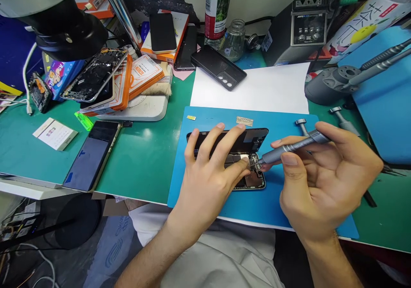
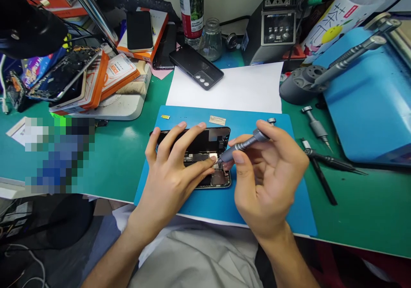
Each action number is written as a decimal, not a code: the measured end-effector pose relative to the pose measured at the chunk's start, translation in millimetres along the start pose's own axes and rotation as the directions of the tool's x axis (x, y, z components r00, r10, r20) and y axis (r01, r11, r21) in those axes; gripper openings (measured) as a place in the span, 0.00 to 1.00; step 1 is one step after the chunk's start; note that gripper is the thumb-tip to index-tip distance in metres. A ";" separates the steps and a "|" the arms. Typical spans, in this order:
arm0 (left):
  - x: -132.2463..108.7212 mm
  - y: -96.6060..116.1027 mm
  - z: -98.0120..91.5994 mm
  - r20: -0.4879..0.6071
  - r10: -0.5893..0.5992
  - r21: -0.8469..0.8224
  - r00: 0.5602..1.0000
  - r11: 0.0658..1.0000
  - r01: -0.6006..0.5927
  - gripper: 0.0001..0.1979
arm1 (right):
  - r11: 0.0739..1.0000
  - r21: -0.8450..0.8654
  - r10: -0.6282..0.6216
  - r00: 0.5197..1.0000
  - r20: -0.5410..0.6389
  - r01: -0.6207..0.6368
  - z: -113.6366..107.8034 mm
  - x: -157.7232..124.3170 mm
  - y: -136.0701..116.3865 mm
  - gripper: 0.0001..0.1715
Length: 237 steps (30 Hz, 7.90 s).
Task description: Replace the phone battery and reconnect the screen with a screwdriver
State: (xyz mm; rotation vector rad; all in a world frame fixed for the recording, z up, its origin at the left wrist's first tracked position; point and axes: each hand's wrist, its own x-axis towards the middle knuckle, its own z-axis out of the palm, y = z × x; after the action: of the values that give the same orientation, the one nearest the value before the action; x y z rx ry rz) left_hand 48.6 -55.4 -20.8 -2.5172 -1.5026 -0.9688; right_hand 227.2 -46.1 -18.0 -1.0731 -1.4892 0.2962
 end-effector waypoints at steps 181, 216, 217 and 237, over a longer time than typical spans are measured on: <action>-3.8 0.0 1.7 -0.004 0.012 0.038 1.000 0.999 -0.012 0.04 | 0.936 -0.293 -0.164 0.978 0.132 0.196 2.5 2.0 3.0 0.46; -3.1 1.7 -0.3 -0.002 0.012 -0.003 1.000 1.000 -0.012 0.04 | 0.940 -0.296 -0.141 0.982 0.122 0.172 0.2 -4.9 4.7 0.49; -3.3 1.6 0.0 -0.003 0.010 -0.003 1.000 1.000 -0.010 0.04 | 0.932 -0.314 -0.146 0.981 0.127 0.179 -0.2 -4.9 4.8 0.48; -1.0 1.6 -1.5 0.017 -0.016 -0.029 1.000 0.999 0.017 0.05 | 0.989 -0.097 -0.111 0.994 -0.017 0.108 -3.8 6.3 7.9 0.51</action>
State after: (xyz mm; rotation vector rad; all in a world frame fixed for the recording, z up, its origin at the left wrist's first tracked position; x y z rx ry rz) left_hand 48.8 -57.5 -19.7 -2.5431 -1.5275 -0.9822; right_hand 235.0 -38.6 -18.7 -1.0624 -1.5492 0.1366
